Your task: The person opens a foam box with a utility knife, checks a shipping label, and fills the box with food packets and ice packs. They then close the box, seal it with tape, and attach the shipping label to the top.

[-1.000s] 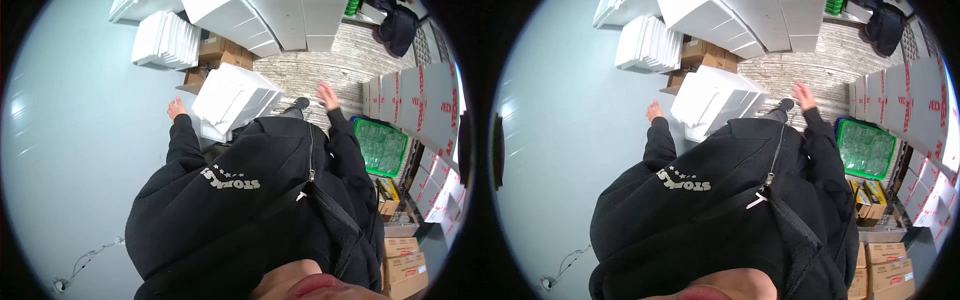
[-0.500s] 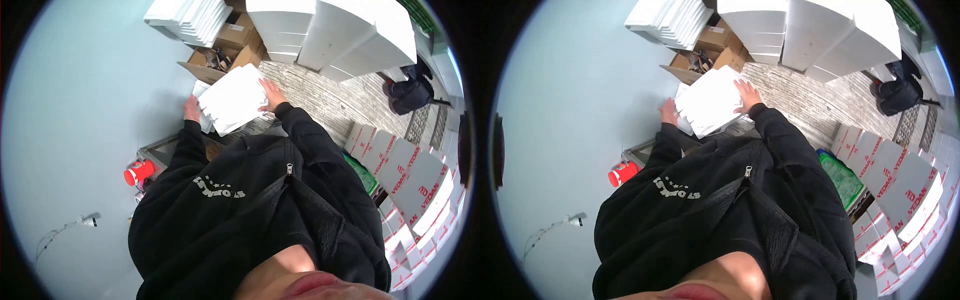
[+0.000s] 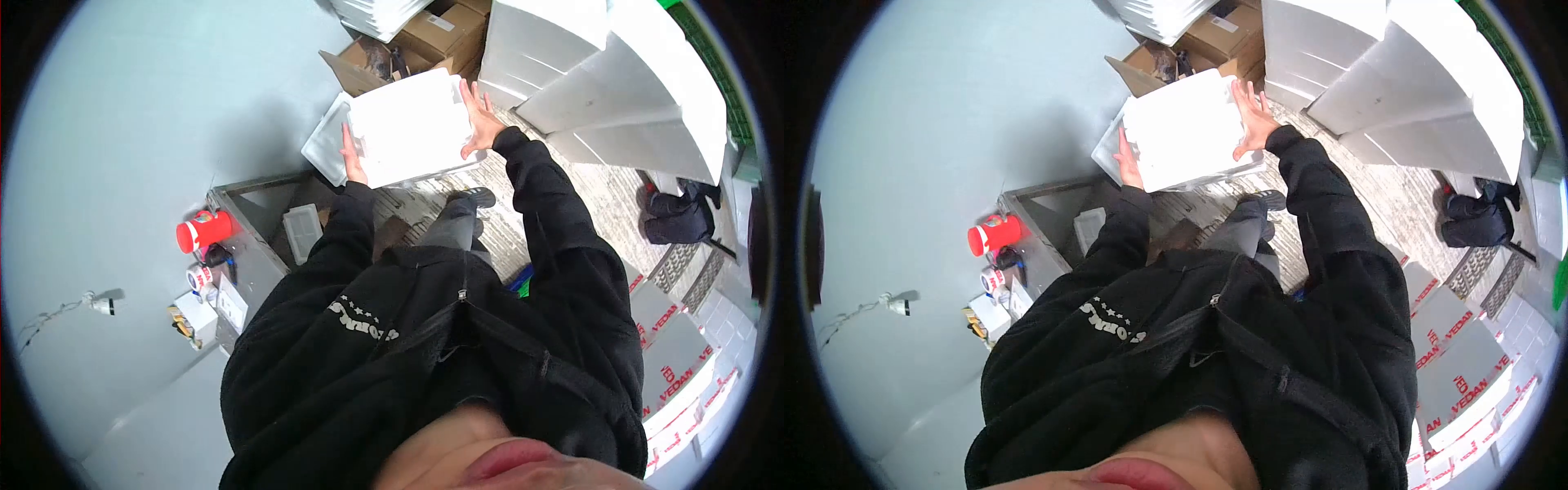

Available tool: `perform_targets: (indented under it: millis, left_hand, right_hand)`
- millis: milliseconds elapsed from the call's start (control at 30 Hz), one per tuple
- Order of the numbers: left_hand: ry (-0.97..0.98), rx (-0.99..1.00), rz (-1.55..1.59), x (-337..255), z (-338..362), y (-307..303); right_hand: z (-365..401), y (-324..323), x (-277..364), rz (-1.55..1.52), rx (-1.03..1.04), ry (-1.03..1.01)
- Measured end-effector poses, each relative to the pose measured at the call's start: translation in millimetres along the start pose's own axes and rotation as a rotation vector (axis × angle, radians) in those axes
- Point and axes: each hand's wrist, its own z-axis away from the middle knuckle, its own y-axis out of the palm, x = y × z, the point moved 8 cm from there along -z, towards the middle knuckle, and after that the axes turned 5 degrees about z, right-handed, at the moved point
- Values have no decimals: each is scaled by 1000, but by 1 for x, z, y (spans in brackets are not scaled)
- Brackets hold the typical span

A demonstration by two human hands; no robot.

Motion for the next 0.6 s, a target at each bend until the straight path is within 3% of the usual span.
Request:
perform_targets:
  millis: [33,100,200,267,367,433,467,533,567,600]
  left_hand:
    - [5,-19,11,4,0,-1]
    - [-327,-18,536,43,-2,3]
    - [-281,-195,462,52,-12,4]
    - [-263,-177,579,28,-24,9]
    - [-266,55,783,-78,-29,39]
    - [-184,-3,654,-170,-42,55]
    - [-93,318,876,-194,-56,55]
    - [-126,187,616,-276,-73,87]
    - [-103,207,616,-302,-86,97]
    - [-202,257,559,-313,-99,110]
  right_hand:
    - [-5,1,-2,12,14,-13]
    - [-18,4,2,40,15,-101]
    - [-26,-6,17,38,33,-127]
    - [-30,-35,32,44,25,-94]
    - [-28,-102,102,-19,-99,-226]
    - [-27,-163,154,-290,-288,-375]
    - [-27,-184,175,-265,-305,-408]
    - [-11,-229,210,-222,-541,-448]
    - [-6,-234,223,-207,-560,-466]
    - [-4,-236,216,-400,-625,-333]
